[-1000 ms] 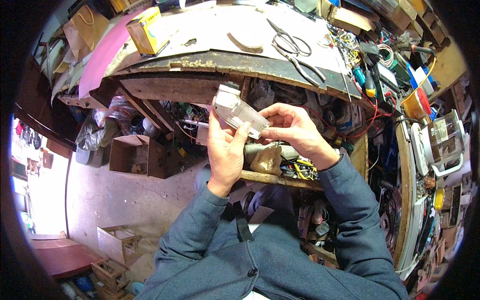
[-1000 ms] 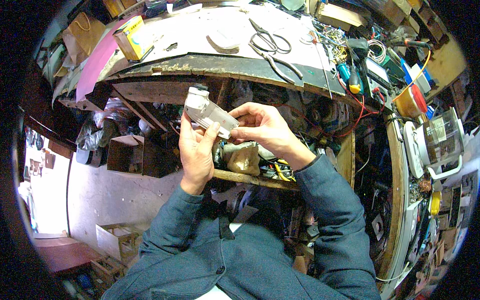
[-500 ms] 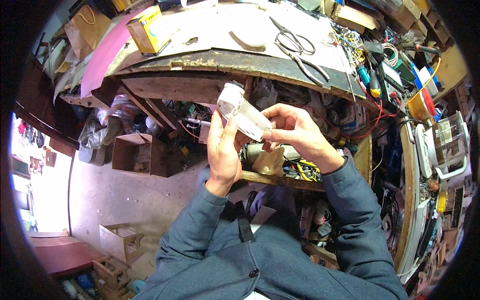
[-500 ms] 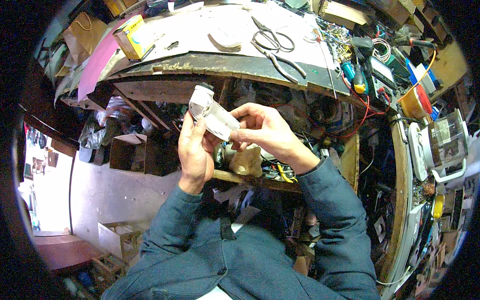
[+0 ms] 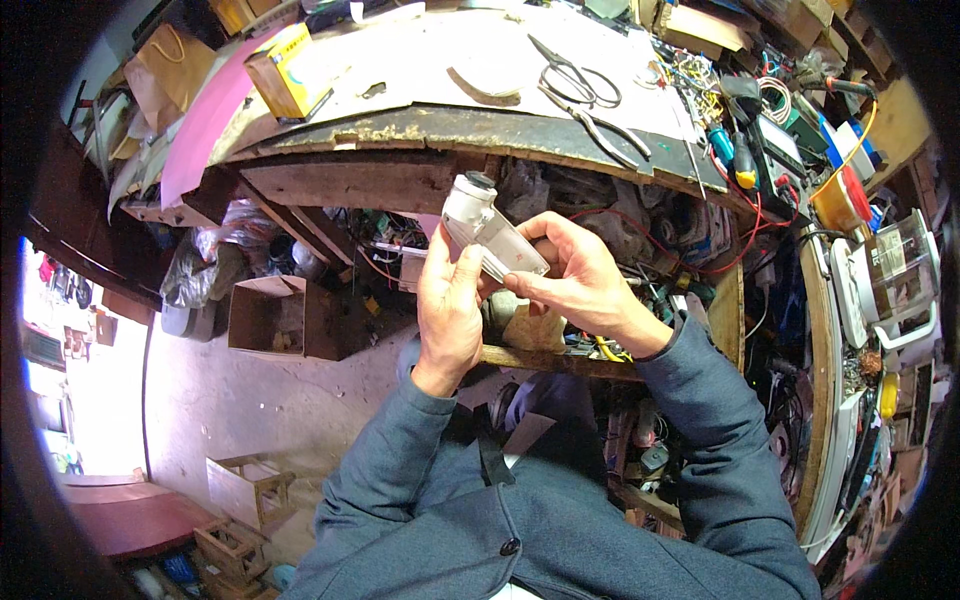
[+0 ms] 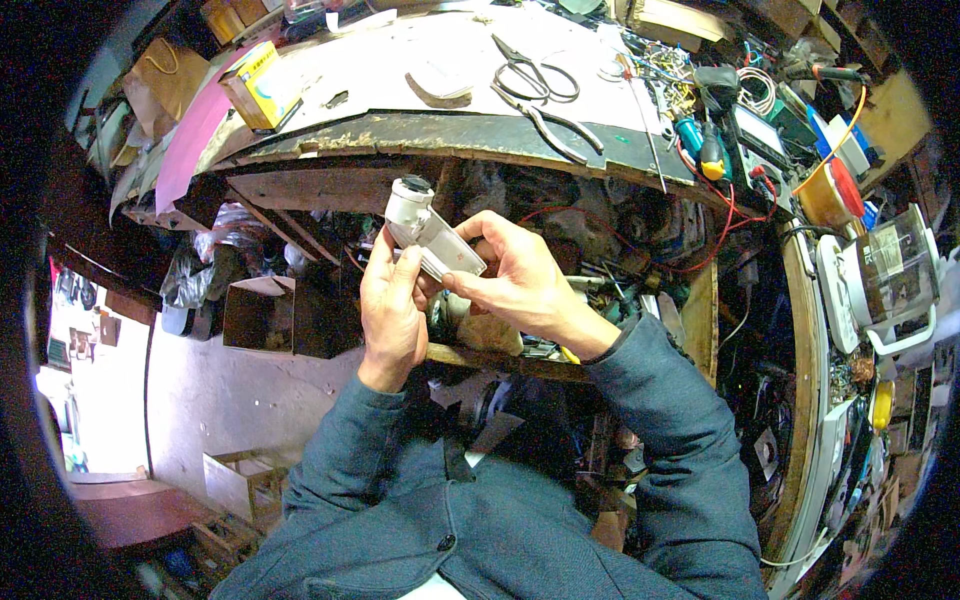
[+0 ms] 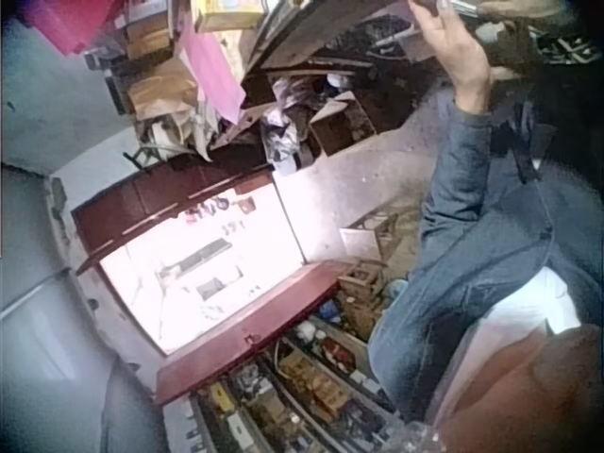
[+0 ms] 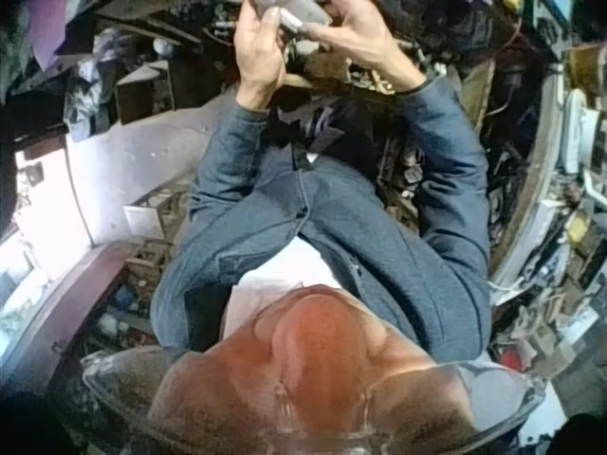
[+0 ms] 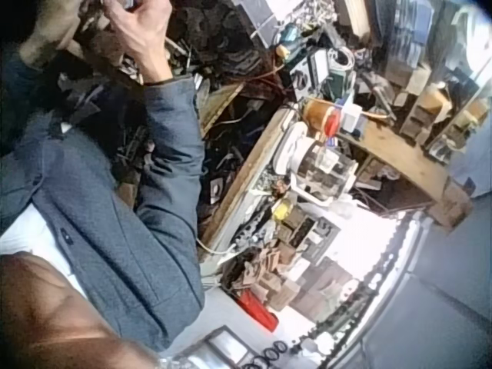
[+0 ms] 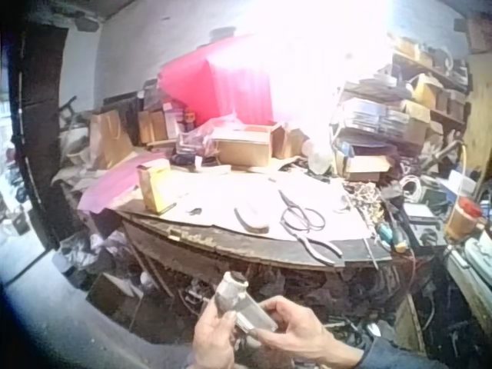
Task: The person assembles a small white electronic device by hand, inserting a cylindrical component and connecting red and black wires. They then place the assembled unit into a black zippered pouch.
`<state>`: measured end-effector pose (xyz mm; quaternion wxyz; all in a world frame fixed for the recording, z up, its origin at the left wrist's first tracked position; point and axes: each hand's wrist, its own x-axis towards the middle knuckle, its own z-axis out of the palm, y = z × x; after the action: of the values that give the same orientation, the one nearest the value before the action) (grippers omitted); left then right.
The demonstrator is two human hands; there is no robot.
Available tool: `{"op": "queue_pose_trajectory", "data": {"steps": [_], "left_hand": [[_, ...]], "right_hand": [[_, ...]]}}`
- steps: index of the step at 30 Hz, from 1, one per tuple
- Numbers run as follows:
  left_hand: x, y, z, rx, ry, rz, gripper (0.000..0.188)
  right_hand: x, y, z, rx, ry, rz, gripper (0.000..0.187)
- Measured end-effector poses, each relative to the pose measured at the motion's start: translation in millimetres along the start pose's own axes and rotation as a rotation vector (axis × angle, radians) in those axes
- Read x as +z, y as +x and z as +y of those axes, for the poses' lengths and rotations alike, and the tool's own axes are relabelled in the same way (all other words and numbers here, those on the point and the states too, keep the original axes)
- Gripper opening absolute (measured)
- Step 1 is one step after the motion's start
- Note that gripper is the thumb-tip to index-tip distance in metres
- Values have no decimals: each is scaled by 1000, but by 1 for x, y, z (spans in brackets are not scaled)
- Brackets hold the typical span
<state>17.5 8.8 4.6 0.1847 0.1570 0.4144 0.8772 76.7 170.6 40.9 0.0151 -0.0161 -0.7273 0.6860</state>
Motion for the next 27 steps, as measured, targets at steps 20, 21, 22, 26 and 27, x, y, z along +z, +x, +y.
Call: {"op": "queue_pose_trajectory", "data": {"steps": [20,21,22,26,27], "left_hand": [[1,4,-1,69,-13,69,49],[2,2,3,54,-40,51,49],[3,1,6,36,-66,35,49],[3,0,6,63,-95,-6,46],[1,1,5,67,-84,-13,46]], "right_hand": [[-7,5,-5,82,275,-184,34],[-9,5,-3,99,288,-221,35],[-11,5,-3,121,302,-257,35],[-11,4,-7,161,339,-271,39],[-13,6,-9,175,308,-304,40]]}}
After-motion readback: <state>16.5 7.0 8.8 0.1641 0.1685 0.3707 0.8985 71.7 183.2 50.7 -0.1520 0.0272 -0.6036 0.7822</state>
